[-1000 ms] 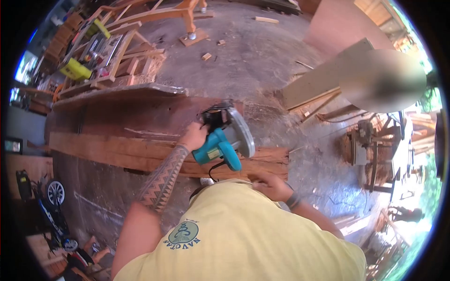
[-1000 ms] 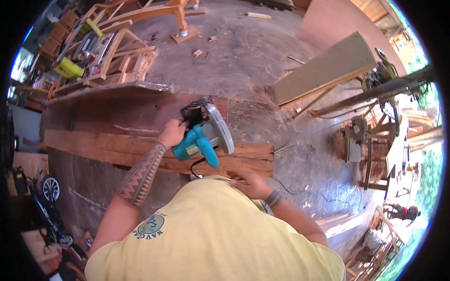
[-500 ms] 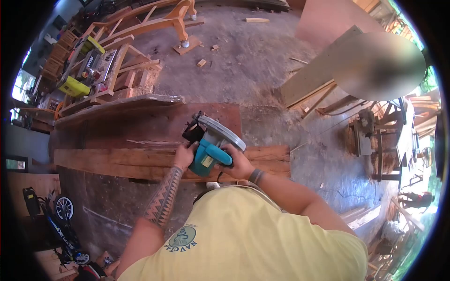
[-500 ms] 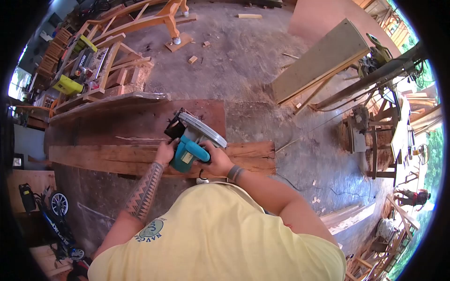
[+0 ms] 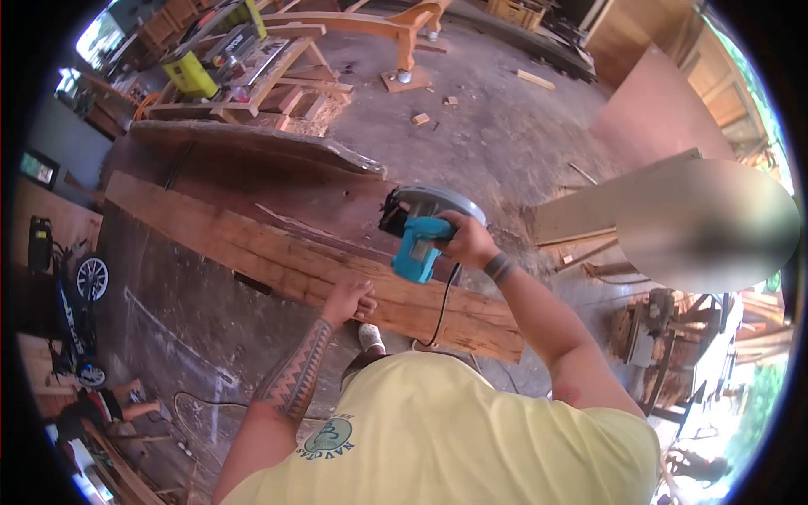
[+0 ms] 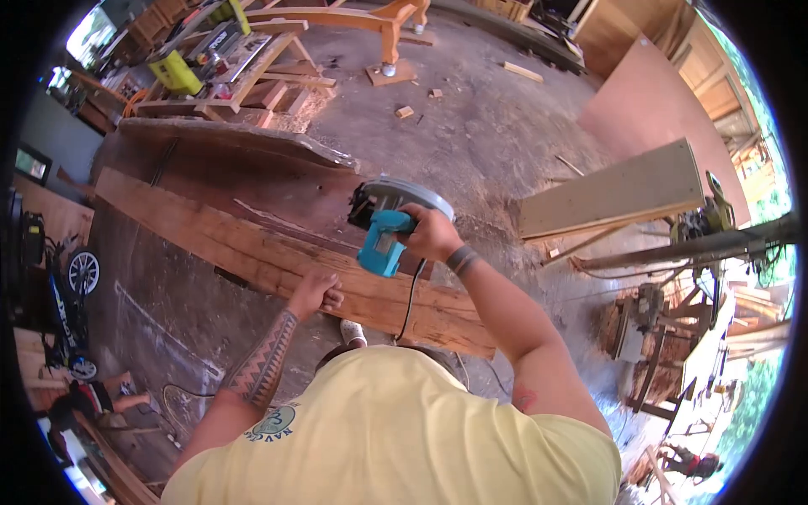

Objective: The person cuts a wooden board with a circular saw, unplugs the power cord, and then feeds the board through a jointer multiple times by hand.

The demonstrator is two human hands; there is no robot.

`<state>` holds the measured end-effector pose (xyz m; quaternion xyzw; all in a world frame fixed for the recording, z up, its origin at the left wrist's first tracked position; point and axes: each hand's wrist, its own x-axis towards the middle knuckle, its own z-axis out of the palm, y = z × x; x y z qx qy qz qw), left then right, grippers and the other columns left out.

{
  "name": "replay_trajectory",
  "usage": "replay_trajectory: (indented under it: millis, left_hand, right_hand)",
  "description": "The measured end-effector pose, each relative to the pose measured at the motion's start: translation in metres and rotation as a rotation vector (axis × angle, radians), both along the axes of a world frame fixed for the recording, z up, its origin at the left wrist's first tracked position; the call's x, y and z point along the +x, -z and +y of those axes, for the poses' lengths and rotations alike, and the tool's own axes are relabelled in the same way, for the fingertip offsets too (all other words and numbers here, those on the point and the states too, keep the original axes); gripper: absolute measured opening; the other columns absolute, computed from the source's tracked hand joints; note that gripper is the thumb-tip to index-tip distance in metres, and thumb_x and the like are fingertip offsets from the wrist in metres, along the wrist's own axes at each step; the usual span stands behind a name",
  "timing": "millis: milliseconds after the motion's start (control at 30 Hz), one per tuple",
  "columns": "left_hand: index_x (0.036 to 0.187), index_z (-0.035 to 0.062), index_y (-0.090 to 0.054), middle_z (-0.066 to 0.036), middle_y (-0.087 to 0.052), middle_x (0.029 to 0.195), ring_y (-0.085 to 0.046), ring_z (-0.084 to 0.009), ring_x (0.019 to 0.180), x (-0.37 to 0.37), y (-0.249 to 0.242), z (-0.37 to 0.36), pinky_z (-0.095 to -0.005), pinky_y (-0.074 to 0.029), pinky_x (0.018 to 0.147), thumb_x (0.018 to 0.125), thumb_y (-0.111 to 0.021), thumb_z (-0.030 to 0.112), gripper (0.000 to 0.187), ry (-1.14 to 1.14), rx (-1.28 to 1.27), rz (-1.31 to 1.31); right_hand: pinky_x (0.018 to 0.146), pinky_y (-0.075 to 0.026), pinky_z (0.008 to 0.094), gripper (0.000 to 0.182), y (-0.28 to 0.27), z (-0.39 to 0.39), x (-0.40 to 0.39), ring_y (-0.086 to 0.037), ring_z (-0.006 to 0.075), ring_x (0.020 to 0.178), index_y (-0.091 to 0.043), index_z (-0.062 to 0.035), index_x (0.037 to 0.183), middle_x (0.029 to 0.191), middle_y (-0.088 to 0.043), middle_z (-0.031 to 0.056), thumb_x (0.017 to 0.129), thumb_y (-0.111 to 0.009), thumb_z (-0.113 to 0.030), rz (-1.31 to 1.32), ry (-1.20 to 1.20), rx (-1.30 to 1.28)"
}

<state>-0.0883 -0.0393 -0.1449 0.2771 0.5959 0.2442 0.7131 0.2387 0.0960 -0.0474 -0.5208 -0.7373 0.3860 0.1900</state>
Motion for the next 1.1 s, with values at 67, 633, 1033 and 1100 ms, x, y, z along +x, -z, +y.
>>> replay_trajectory:
  millis: [67,633,1033,1100]
  left_hand:
    - [0.108,0.0031,-0.071,-0.010,-0.076,0.088,-0.073,-0.0155,0.074,-0.008,0.003,-0.024,-0.0289,-0.055,0.061,0.111,-0.062,0.046,0.044,-0.006,0.040,0.052]
    - [0.099,-0.0001,-0.071,-0.005,-0.073,0.082,-0.067,-0.0123,0.073,0.027,-0.014,-0.102,-0.0305,-0.056,0.069,0.110,-0.068,0.028,0.030,0.005,0.004,0.243]
    - [0.153,0.0125,-0.053,-0.019,-0.051,0.160,-0.047,-0.0417,0.149,0.180,-0.106,0.202,-0.0570,-0.036,0.124,0.082,-0.089,0.041,0.084,0.765,1.270,0.951]
    - [0.166,0.0142,-0.039,-0.019,-0.042,0.170,-0.038,-0.0443,0.157,0.210,-0.102,0.235,-0.0608,-0.028,0.130,0.078,-0.090,0.050,0.108,1.070,1.185,1.145]
  right_hand:
    - [0.091,-0.061,0.0435,0.051,0.008,0.026,0.009,-0.078,0.0305,0.102,-0.073,-0.0108,0.132,0.112,-0.081,0.0154,0.086,-0.092,-0.024,-0.043,-0.026,0.044]
    - [0.096,-0.058,0.0420,0.059,0.088,0.100,0.055,-0.072,0.0259,0.104,-0.069,-0.0079,0.128,0.110,-0.077,0.0133,0.077,-0.096,-0.024,0.106,-0.121,-0.064]
    - [0.094,-0.058,0.0494,0.047,0.139,0.132,0.178,-0.075,0.0401,0.109,-0.073,-0.0105,0.129,0.115,-0.079,0.0185,0.094,-0.079,-0.041,-0.213,-0.082,-0.158]
    - [0.095,-0.058,0.0515,0.046,0.147,0.154,0.178,-0.074,0.0417,0.111,-0.074,-0.0110,0.129,0.116,-0.079,0.0199,0.094,-0.079,-0.040,-0.324,-0.168,-0.113]
